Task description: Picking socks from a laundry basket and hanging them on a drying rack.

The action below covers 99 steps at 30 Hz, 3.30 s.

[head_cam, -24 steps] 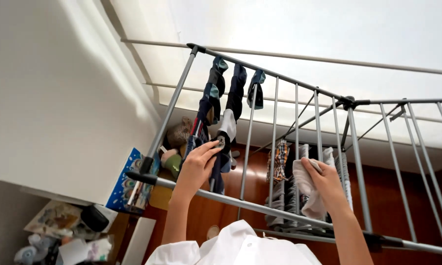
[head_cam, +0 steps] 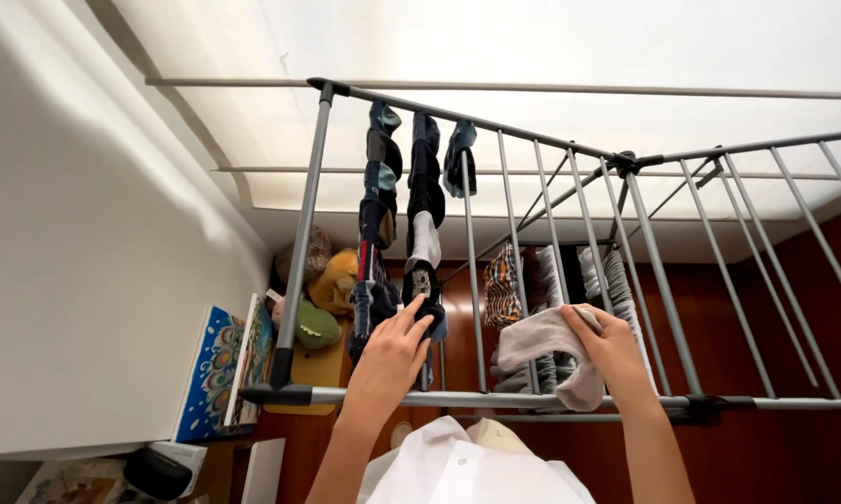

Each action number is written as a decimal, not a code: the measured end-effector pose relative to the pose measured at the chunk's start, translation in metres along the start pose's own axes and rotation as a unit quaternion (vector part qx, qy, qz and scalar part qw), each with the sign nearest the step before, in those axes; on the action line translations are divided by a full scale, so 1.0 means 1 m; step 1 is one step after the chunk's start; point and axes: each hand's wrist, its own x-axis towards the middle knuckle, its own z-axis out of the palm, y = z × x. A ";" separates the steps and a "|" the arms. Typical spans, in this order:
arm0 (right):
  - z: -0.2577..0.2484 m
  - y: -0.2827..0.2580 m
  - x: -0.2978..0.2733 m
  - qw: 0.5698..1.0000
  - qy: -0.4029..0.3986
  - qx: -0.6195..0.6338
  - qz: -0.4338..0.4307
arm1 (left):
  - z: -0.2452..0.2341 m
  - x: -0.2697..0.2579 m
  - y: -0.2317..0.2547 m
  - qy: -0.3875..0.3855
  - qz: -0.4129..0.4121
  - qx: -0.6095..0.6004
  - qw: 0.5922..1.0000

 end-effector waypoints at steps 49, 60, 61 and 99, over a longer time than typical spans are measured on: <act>0.089 -0.037 0.129 0.945 -0.266 -0.052 -0.183 | 0.018 0.013 0.026 0.052 -0.128 0.106 0.985; 0.098 -0.022 0.117 0.879 -0.173 -0.172 -0.409 | 0.019 0.012 0.026 0.061 -0.139 0.093 0.984; 0.101 -0.017 0.119 0.879 -0.174 -0.172 -0.409 | 0.019 0.012 0.025 0.061 -0.140 0.093 0.984; 0.159 -0.035 0.205 0.897 -0.088 -0.184 -0.393 | 0.018 0.012 0.026 0.045 -0.163 0.056 0.984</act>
